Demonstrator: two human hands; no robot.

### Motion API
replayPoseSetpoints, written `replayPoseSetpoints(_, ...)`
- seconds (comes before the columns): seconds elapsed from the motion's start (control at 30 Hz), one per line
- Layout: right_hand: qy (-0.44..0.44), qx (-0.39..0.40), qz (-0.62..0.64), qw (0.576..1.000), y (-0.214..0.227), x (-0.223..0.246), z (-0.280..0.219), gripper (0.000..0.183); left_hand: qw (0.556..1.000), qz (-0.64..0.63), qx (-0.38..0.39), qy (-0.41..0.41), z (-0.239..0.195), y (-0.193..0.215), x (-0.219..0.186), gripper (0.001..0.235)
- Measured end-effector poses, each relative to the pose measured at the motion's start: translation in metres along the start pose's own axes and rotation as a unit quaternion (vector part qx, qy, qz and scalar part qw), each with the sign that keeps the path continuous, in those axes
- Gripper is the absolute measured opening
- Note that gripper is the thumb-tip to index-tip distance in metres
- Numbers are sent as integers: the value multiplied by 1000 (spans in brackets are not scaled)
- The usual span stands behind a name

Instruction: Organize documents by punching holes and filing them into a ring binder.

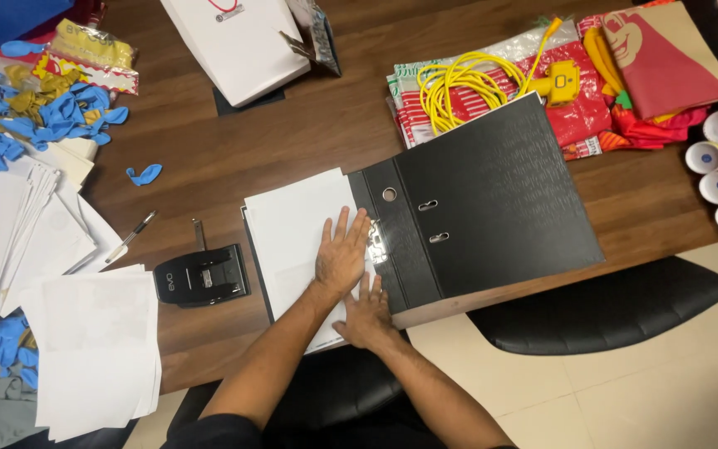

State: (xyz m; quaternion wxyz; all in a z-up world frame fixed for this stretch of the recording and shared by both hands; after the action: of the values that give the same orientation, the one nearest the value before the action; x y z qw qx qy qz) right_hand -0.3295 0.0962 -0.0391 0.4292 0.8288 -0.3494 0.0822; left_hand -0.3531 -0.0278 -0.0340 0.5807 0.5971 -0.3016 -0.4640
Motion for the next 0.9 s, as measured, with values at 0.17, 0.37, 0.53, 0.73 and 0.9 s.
replayPoseSetpoints(0.17, 13, 35, -10, 999, 10, 3, -1, 99, 999, 34, 11, 30, 13, 0, 3, 52)
replayPoseSetpoints(0.37, 22, 48, -37, 998, 8, 0, 0, 100, 998, 15, 42, 33, 40, -13, 12, 54)
replayPoseSetpoints(0.53, 33, 68, -51, 996, 13, 2, 1, 99, 986, -6, 155, 66, 65, -7, 28, 58)
replayPoseSetpoints(0.73, 33, 81, -52, 995, 15, 0, -1, 98, 968, 12, 244, 55, 75, -11, 32, 61)
replayPoseSetpoints(0.9, 31, 74, -45, 996, 19, 4, -2, 96, 949, 20, 305, 72, 74, 4, 36, 67)
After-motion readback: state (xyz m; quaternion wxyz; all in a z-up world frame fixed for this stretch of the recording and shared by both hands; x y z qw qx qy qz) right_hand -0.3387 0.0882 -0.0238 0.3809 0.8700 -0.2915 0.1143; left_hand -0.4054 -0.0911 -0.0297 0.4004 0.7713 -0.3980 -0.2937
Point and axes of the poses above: each hand's wrist, its own z-axis towards the middle knuckle, its own y-axis out of the back of the hand, x = y × z, the point moved 1 cm from there along z, towards the middle knuckle, and after that the axes turned 15 degrees about y, right-handed, at the moved point
